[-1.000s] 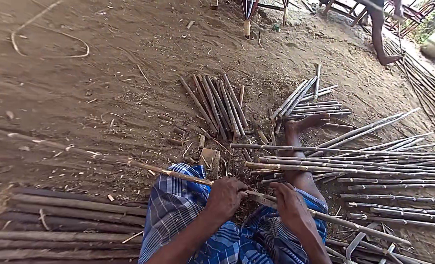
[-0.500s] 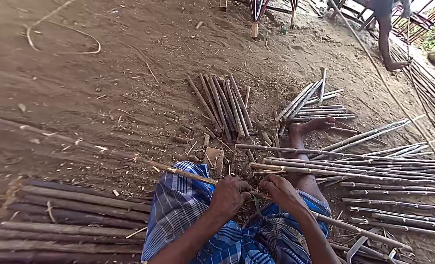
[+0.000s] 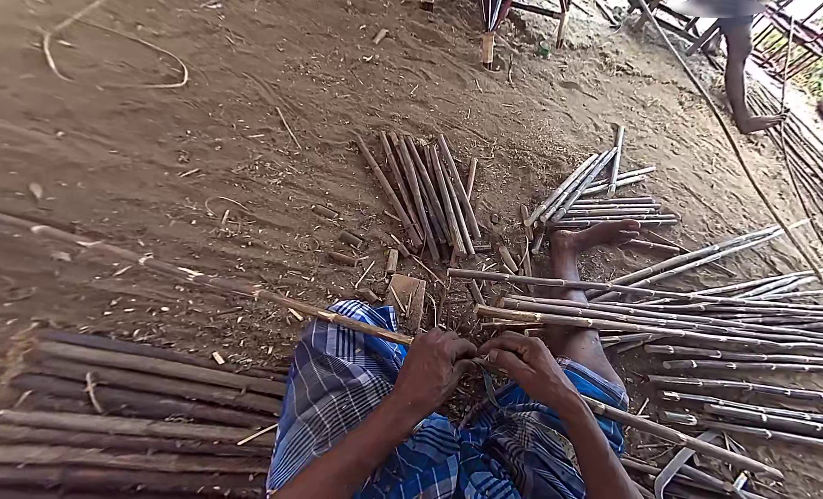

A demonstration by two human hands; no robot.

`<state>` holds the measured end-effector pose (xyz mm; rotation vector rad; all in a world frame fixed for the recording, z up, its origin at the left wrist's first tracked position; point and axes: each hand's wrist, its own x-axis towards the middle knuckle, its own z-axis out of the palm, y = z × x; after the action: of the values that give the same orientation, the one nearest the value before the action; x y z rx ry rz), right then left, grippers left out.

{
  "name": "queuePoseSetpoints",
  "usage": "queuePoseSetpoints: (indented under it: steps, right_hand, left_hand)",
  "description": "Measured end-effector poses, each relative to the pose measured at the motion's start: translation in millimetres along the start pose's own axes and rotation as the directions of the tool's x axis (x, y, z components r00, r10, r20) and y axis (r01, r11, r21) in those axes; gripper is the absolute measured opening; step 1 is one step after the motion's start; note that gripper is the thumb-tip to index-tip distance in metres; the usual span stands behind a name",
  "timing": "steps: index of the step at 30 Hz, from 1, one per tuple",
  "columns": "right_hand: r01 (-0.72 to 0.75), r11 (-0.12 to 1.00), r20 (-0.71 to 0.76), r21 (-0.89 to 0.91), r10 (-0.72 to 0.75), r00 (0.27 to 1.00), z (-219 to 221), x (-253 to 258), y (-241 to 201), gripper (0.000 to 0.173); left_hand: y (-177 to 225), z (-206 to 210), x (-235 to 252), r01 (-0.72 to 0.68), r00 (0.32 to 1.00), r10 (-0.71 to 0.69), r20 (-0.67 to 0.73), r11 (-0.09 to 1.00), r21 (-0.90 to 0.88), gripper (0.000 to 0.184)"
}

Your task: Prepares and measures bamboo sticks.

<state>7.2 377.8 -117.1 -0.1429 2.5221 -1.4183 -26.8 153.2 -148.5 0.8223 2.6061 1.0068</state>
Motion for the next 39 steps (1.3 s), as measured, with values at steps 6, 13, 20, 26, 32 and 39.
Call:
queuePoseSetpoints:
  steps: [6, 13, 20, 26, 32, 39]
  right_hand:
    - [-0.026, 0.998, -0.046, 0.060, 0.029, 0.998, 4, -2, 6, 0.009]
    - [-0.039, 0.997, -0.056, -0.064, 0.036, 0.998, 9, -2, 2, 0.008]
    - [-0.094, 0.991, -0.055, -0.095, 0.089, 0.995, 10, -1, -2, 0.006]
    - [-0.092, 0.995, -0.141, -0.030, 0.087, 0.986, 8, -4, -1, 0.008]
    - [0.060, 0.985, -0.170, -0.163, -0.088, 0.981, 16, -5, 5, 0.008]
    - [0.199, 0.938, -0.135, -0.284, -0.245, 0.960, 23, -3, 11, 0.003]
  left_hand:
    - [-4, 6, -2, -0.057, 0.995, 0.057, -0.077, 0.998, 0.006, 0.018]
    - [-6, 8, -4, -0.069, 0.993, 0.069, -0.096, 0.998, 0.011, 0.018]
    - [-4, 7, -8, -0.069, 0.993, 0.068, -0.098, 0.998, -0.001, 0.020]
    - [-23, -6, -7, -0.190, 0.979, 0.195, -0.058, 0.978, 0.088, 0.028]
    - [-40, -12, -1, -0.289, 0.954, 0.295, -0.043, 0.951, 0.112, 0.016]
    - [-51, -18, 11, -0.272, 0.959, 0.250, 0.134, 0.943, 0.192, 0.032]
